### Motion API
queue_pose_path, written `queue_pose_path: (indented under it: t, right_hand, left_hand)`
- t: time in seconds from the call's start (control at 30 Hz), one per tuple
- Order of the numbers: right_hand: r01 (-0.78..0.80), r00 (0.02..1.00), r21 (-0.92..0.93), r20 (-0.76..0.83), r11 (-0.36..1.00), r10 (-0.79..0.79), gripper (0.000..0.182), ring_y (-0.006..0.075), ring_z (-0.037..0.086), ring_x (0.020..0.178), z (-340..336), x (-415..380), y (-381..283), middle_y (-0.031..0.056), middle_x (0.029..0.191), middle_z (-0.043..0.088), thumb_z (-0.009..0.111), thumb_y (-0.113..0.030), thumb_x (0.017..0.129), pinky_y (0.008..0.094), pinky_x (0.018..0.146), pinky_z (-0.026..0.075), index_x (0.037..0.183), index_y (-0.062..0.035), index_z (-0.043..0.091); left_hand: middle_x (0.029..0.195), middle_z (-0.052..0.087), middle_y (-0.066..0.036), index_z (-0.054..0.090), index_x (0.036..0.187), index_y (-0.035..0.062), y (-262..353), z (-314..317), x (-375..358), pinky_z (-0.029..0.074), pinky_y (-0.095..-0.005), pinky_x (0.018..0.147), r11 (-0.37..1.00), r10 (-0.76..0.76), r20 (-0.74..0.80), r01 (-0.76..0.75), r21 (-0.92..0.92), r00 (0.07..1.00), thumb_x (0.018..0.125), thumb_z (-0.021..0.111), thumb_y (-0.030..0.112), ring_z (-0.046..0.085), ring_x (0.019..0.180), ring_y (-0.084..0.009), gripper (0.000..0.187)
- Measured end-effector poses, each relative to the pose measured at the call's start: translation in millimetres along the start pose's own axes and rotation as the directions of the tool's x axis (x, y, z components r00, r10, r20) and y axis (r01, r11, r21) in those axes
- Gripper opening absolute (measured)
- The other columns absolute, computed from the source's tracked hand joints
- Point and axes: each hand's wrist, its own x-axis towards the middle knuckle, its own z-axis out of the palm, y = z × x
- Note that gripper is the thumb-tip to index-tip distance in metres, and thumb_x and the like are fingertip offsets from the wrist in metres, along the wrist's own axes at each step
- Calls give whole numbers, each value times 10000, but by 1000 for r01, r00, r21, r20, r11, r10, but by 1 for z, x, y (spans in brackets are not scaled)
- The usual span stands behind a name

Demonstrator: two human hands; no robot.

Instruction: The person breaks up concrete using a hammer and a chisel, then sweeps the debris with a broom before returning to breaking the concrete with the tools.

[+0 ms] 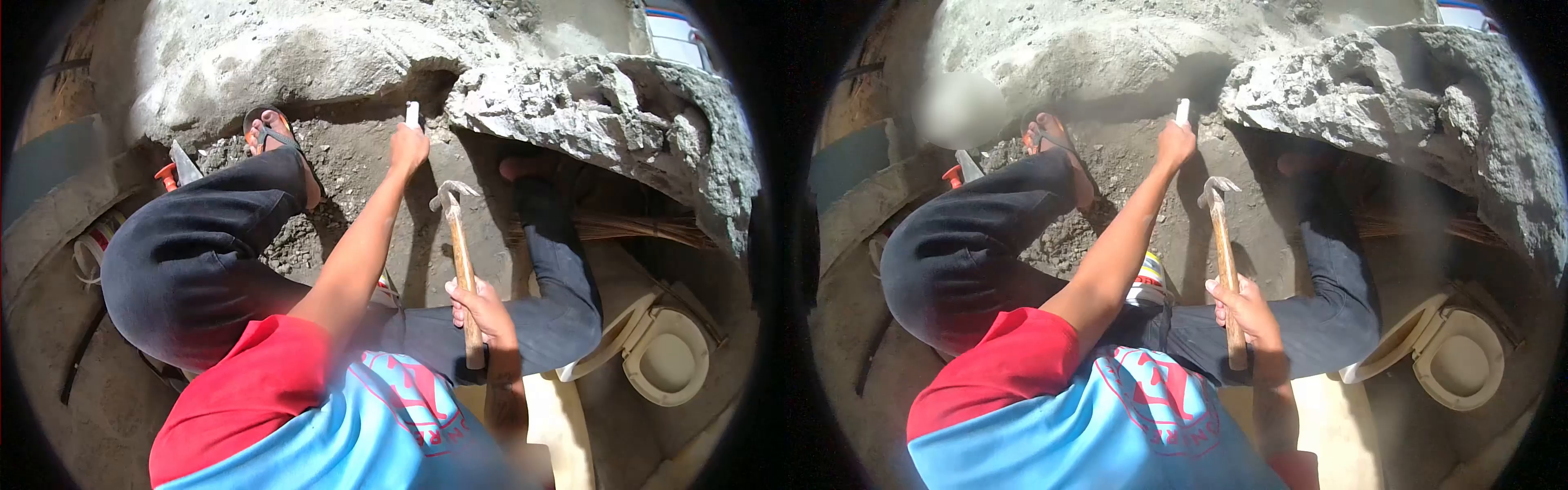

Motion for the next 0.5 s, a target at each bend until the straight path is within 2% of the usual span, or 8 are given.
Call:
queue_pose_path:
  t: [0.07, 0.13, 0.17, 0.27, 0.33, 0.4, 0.5]
  right_hand:
    - [-16, 1000, -8, -13, 1000, 16, 237, 73, 484, 502, 2, 2, -3, -19, 682, 490, 703, -191, 904, 231, 438, 427, 958, -79, 502]
    - [-44, 999, -18, -28, 999, 43, 239, 72, 485, 506, 4, 2, -5, -20, 684, 489, 703, -191, 903, 230, 443, 429, 967, -76, 502]
    - [-46, 998, -23, -34, 999, 46, 239, 72, 485, 506, 4, 2, -7, -20, 684, 489, 703, -191, 903, 230, 443, 429, 967, -76, 502]
    - [-62, 998, -26, -26, 998, 61, 239, 71, 489, 514, 4, 4, -7, -20, 690, 492, 700, -197, 906, 229, 447, 430, 971, -77, 502]
    - [-51, 999, -29, -10, 998, 51, 239, 69, 490, 520, 5, 6, -7, -21, 695, 492, 697, -203, 910, 228, 449, 429, 964, -78, 501]
    - [-46, 999, -48, -14, 998, 46, 242, 71, 496, 525, 5, 7, -7, -19, 691, 500, 701, -221, 908, 235, 450, 429, 948, -73, 513]
    - [-40, 999, -77, -16, 996, 39, 247, 74, 501, 529, 5, 7, -7, -17, 687, 507, 703, -238, 907, 241, 452, 427, 933, -67, 526]
  left_hand:
    - [1032, 642, -342, 544, 1097, -83, 3, -7, 1, 480, -551, 867, 1000, 6, -33, -6, 11, 999, 953, 497, 293, 620, 1002, -489, 405]
    - [948, 643, -348, 577, 1008, -86, 2, -9, 11, 479, -552, 832, 987, 164, -17, -163, 7, 986, 963, 498, 333, 624, 936, -504, 428]
    - [936, 645, -344, 581, 1002, -83, 6, -10, 16, 487, -546, 815, 985, 173, -37, -173, 4, 984, 970, 498, 349, 626, 918, -506, 441]
    - [938, 642, -351, 579, 994, -83, 12, -12, 24, 490, -544, 807, 978, 179, -99, -188, -87, 979, 969, 502, 343, 626, 918, -507, 434]
    - [944, 644, -351, 577, 998, -84, 10, -13, 24, 491, -541, 814, 982, 161, -115, -171, -82, 980, 963, 509, 353, 630, 926, -500, 444]
    - [939, 650, -348, 561, 1004, -87, 10, -15, 18, 495, -556, 827, 993, 118, -115, -120, -8, 986, 945, 530, 328, 643, 910, -493, 420]
    - [971, 653, -338, 533, 1084, -68, 9, -16, 12, 498, -544, 845, 991, 99, -18, -97, 91, 995, 961, 522, 347, 640, 948, -481, 433]
